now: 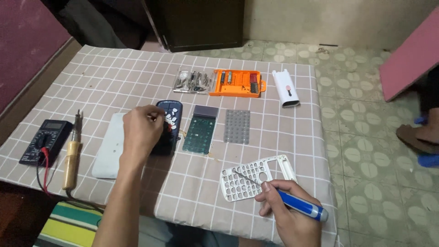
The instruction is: Disassembling a calculator and cleaning its internal components and casing using a screwdriver and a cleaning tool.
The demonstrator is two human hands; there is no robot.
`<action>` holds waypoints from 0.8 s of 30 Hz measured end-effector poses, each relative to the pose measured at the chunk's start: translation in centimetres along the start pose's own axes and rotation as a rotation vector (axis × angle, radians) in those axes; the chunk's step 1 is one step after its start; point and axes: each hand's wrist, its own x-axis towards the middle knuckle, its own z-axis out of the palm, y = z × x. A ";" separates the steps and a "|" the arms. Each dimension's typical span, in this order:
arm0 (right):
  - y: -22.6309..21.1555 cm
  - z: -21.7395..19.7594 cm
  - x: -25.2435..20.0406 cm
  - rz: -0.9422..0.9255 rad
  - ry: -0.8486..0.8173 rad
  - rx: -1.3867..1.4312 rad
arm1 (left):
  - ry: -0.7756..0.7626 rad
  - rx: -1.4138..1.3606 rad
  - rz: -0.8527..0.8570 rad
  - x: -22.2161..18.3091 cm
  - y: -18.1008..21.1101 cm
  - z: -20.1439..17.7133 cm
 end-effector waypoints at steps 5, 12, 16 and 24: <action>0.4 0.0 0.0 -0.043 -0.021 -0.011 | -0.064 -0.137 0.093 -5.3 5.5 -1.9; -0.3 0.3 -0.1 -0.042 -0.013 -0.125 | -0.424 -0.376 0.187 -13.3 10.7 -0.5; 0.5 0.2 0.0 -0.100 -0.027 -0.115 | -0.370 -0.402 0.201 -13.9 10.9 -0.3; 0.9 0.2 0.2 -0.096 -0.007 -0.092 | -0.348 -0.247 0.260 -14.2 10.4 0.8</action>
